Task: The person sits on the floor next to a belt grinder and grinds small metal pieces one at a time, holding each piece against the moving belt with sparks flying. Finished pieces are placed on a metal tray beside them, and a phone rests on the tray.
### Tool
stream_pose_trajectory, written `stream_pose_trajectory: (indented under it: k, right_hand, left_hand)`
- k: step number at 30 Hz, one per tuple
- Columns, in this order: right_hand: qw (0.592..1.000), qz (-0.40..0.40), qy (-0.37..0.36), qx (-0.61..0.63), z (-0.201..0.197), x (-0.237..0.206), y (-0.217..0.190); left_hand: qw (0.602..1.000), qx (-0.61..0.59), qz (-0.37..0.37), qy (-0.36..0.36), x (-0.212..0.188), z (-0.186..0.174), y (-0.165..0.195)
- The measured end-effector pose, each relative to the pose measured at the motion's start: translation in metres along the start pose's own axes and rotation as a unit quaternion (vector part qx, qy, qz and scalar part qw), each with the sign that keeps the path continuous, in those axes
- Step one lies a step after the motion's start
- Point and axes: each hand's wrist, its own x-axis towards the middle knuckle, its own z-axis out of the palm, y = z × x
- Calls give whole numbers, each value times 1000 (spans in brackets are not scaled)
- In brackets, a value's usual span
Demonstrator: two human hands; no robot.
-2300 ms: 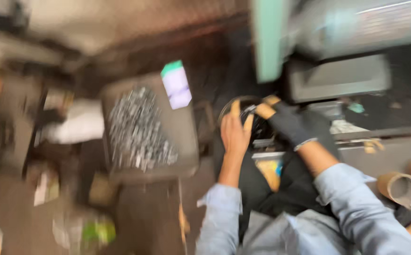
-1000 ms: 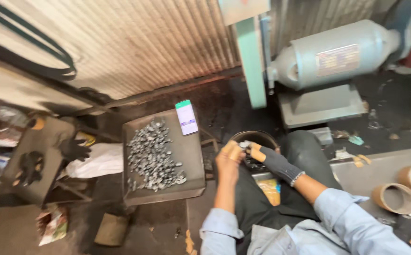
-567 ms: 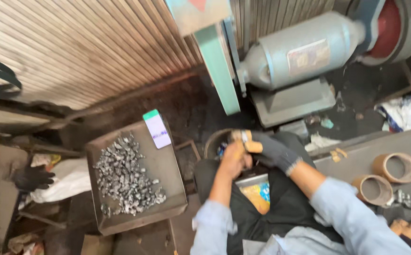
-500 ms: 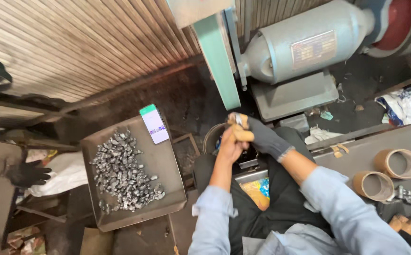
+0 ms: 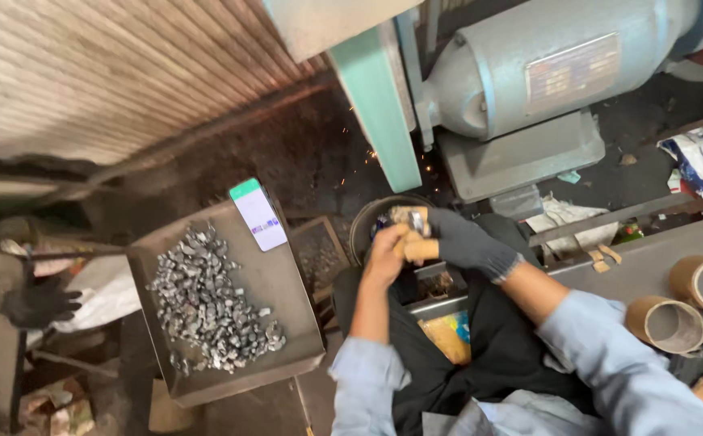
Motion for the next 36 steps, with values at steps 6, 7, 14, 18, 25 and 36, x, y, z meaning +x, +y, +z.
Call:
stream_pose_trajectory:
  k: [6, 7, 14, 18, 25, 36]
  right_hand:
    - [881, -154, 49, -444, -4, -35, -29]
    - [865, -130, 50, -482, -1, -37, -17]
    - [887, 209, 134, 390, 0, -24, 81]
    - [905, 119, 70, 403, 7, 8, 112]
    - [999, -6, -12, 32, 21, 24, 100]
    - [982, 160, 63, 78, -9, -18, 47]
  left_hand:
    - [838, 541, 58, 38, -35, 26, 55]
    - [803, 576, 145, 40, -40, 34, 51]
    - [898, 340, 144, 238, -20, 50, -18]
    - [954, 35, 61, 293, 28, 7, -31]
    - [900, -276, 16, 336, 41, -26, -26]
    - [974, 197, -51, 97, 11, 13, -40]
